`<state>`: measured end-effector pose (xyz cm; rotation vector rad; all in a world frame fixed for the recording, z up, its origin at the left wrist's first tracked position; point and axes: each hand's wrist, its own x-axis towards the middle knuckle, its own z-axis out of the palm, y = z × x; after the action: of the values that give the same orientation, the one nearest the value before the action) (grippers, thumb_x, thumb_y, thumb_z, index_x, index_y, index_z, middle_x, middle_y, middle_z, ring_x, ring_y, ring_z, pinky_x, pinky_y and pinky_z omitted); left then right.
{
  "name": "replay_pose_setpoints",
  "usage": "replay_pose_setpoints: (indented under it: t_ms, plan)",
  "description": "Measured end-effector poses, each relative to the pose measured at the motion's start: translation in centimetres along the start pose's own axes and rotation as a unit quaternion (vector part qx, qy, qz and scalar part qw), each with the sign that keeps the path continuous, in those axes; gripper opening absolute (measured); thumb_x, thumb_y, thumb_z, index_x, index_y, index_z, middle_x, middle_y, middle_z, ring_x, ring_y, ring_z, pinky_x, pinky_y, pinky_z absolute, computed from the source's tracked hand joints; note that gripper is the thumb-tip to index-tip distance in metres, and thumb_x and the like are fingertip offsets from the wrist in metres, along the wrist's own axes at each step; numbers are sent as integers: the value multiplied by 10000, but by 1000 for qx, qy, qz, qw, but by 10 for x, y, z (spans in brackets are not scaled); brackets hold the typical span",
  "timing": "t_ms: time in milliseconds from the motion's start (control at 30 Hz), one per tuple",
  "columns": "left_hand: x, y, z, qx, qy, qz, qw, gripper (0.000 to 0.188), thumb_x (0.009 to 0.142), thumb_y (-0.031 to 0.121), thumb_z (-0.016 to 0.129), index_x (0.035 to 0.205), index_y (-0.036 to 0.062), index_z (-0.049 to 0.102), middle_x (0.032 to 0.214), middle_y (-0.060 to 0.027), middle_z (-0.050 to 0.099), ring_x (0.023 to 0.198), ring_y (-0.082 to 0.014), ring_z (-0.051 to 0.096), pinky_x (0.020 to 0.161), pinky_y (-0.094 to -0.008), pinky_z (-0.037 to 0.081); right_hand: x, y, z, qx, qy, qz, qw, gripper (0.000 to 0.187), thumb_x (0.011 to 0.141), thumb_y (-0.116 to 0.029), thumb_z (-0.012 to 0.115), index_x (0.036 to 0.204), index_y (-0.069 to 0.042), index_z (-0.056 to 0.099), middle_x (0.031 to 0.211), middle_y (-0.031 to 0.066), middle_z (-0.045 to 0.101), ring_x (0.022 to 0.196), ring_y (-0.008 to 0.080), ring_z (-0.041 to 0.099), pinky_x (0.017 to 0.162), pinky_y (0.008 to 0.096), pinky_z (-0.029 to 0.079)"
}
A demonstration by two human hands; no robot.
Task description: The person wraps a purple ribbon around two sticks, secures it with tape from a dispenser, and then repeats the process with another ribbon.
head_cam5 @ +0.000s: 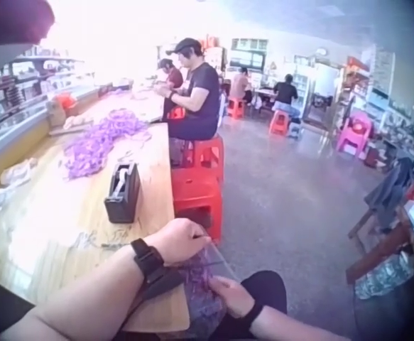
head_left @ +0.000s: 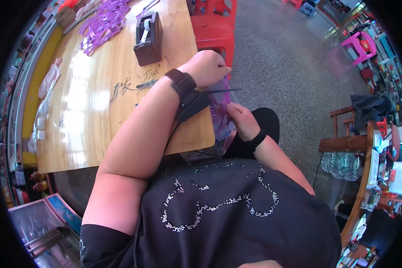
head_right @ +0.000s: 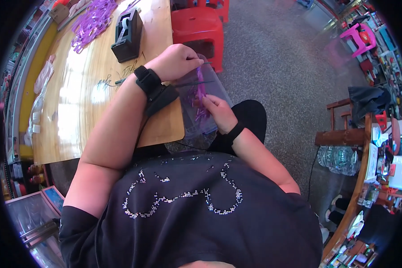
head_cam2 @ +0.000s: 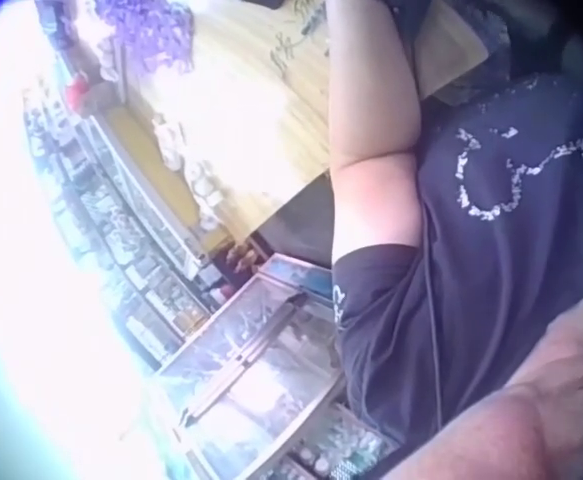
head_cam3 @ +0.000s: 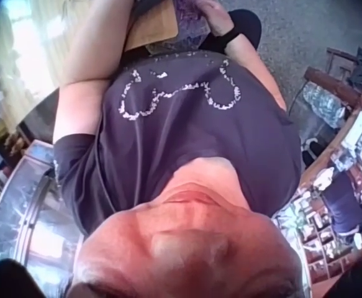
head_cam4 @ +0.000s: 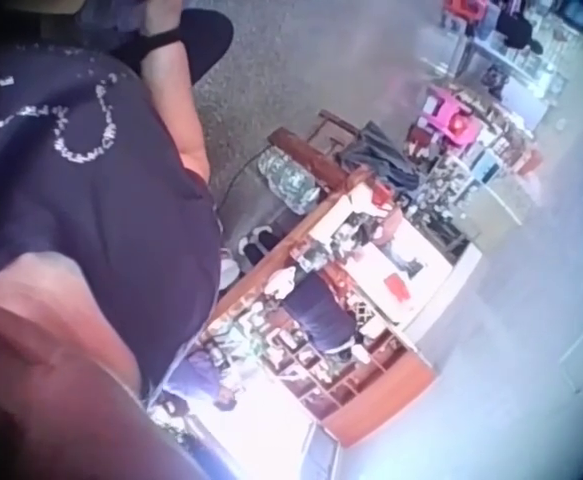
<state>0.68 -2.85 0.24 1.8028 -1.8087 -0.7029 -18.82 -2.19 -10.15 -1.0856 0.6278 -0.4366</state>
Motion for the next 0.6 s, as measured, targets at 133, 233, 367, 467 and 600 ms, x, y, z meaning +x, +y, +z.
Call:
replay_pose_setpoints:
  t_ms: [133,233,367,467,600]
  plan:
    - [0,-1,0,24,14,31,999,284,836,272,566,815,2,650,696,-186,608,649,-290,602,636,-363,480,14,-5,-5,-62,130,-132,981,206,893,-163,527,1031,-29,602,898,3,611,817,73,521,745,215,400]
    - [0,0,0,28,13,26,999,266,810,253,595,847,-4,653,743,-191,622,683,-319,607,661,-363,489,25,-6,-13,-44,148,-195,969,200,864,-99,553,1047,-33,601,940,-1,604,860,60,512,763,210,399]
    - [0,-2,0,34,19,41,998,259,816,246,587,853,-1,655,765,-189,627,712,-318,612,678,-362,491,32,-10,-2,-4,119,-200,973,222,854,-60,549,1068,-20,593,992,23,605,893,74,524,800,221,402]
    - [2,-6,5,18,22,48,998,255,821,241,577,864,2,657,785,-187,631,732,-319,614,691,-362,493,37,-10,8,62,77,-193,976,250,850,-51,555,1094,-3,581,1065,56,599,970,107,528,857,244,394]
    - [3,-4,4,29,5,34,999,254,829,235,561,880,6,659,805,-188,634,743,-328,611,704,-364,494,42,-6,5,85,56,-188,977,276,857,-64,562,1122,14,567,1159,98,570,1081,158,506,939,284,357]
